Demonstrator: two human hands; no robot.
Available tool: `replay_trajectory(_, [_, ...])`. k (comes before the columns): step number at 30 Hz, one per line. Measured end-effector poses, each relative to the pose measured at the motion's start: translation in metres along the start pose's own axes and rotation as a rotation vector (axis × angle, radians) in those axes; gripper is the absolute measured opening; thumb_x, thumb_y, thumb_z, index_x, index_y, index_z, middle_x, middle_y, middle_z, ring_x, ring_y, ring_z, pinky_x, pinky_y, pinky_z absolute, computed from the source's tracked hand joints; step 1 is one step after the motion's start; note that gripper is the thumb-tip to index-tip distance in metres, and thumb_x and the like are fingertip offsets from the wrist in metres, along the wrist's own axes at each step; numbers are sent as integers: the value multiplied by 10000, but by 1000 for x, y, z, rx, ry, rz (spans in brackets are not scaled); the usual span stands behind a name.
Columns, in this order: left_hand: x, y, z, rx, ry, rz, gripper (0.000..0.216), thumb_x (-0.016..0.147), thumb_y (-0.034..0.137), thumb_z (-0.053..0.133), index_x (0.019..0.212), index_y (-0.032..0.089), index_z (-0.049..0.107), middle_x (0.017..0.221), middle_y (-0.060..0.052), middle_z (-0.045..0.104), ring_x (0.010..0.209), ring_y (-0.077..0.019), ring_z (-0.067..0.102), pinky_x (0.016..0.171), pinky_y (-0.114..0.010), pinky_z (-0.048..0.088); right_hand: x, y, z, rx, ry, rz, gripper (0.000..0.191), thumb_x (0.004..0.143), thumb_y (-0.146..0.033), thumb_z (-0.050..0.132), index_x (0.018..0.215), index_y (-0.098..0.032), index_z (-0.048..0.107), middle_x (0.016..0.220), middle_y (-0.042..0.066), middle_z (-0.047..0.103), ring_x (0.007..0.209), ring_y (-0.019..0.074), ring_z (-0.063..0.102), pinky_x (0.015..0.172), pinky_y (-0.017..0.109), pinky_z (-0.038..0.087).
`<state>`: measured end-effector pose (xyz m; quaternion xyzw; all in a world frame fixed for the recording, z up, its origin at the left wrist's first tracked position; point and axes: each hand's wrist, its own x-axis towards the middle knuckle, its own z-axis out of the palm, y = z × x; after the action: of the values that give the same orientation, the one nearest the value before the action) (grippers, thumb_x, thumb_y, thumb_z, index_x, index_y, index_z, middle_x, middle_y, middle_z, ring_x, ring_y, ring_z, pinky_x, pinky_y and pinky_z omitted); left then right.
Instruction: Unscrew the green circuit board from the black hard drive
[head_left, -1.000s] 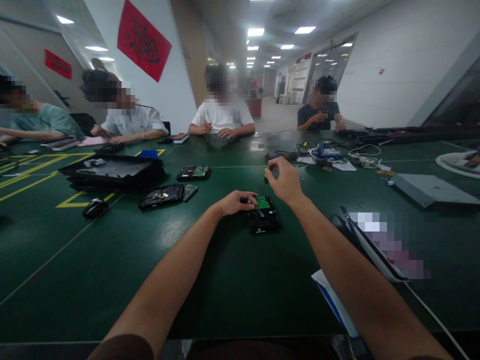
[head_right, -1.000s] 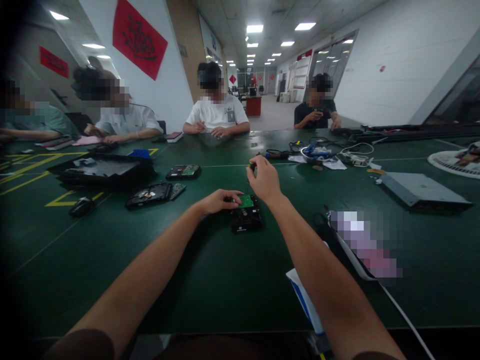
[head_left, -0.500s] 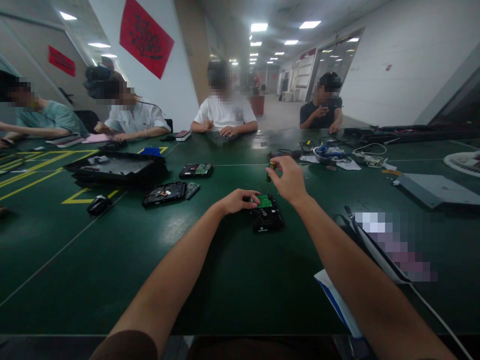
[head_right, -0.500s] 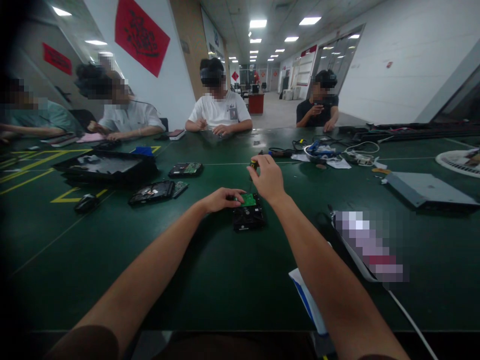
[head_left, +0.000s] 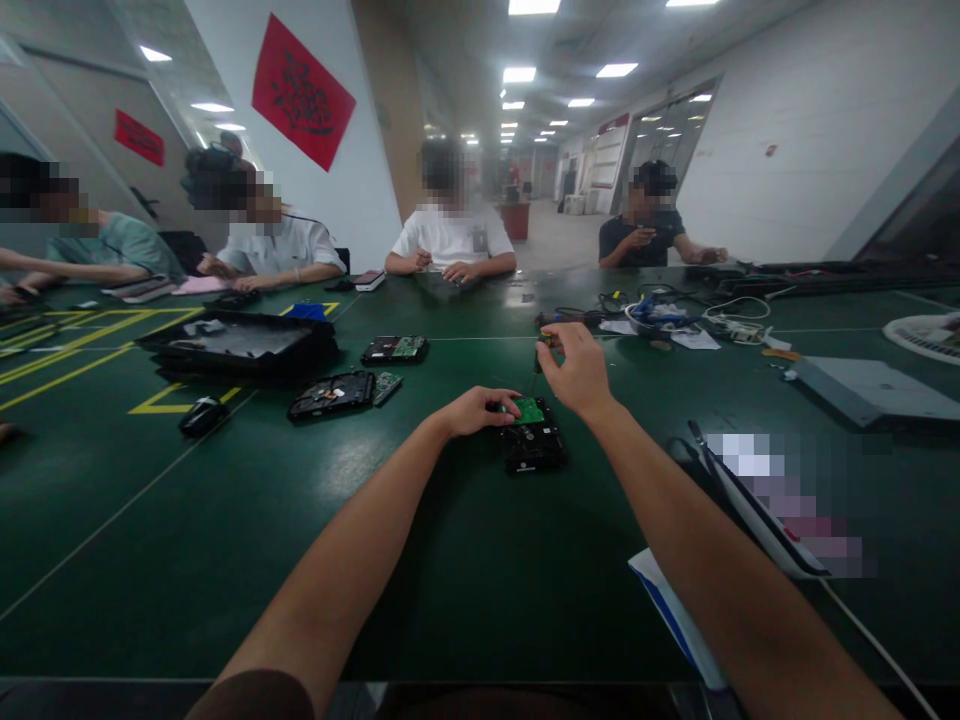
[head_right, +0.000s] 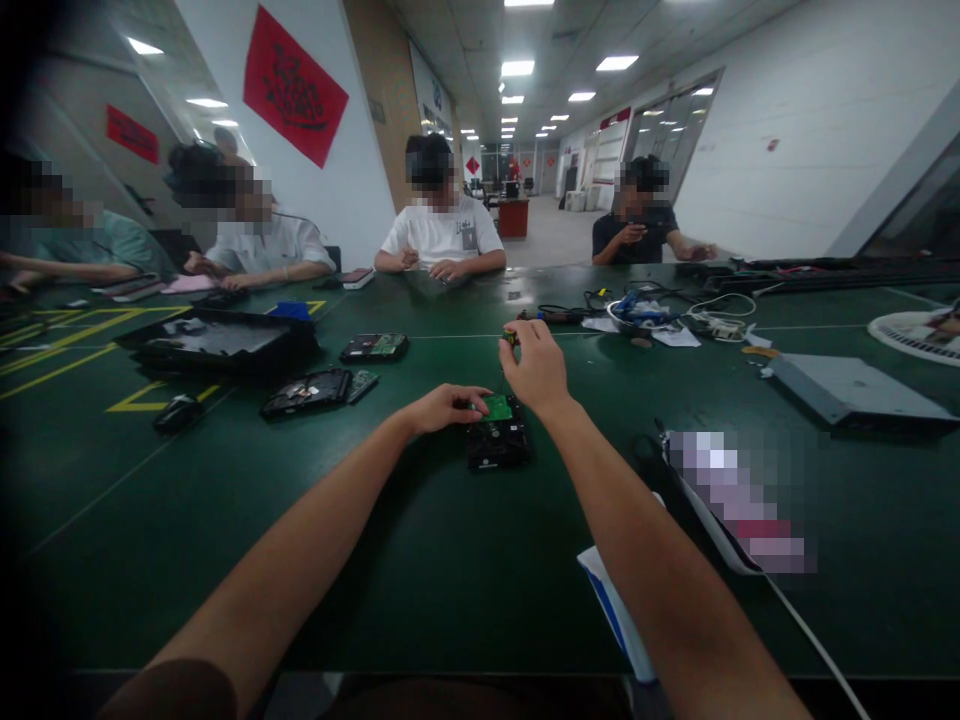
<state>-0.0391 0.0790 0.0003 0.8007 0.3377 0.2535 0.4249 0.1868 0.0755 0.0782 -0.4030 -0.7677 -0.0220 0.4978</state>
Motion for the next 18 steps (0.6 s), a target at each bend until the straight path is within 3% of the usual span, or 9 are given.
replay_trajectory(8, [0,1,0,8,-5,-2,212,833,292,708,1013,190,751,1473,-104,530,1346,-259,513,1150,-423,313,1,4,3,33,-5,-1,186,892,-256,572,1067,-201,602,1063,109,635,950,260,623,866,444,532])
replay_trajectory(13, [1,-4,0,5,9,-13,203,825,285,713,1005,199,751,1474,-94,531,1343,-255,518,1158,-430,304,2,3,0,16,-23,-46,204,920,-236,523,1090,-216,635,1101,110,646,1018,273,615,938,477,499])
replay_trajectory(18, [1,-5,0,8,15,-10,211,824,295,716,1011,203,753,1478,-98,527,1349,-262,513,1159,-442,300,3,6,2,29,12,21,159,882,-251,588,1034,-212,612,1027,103,663,916,262,635,857,449,529])
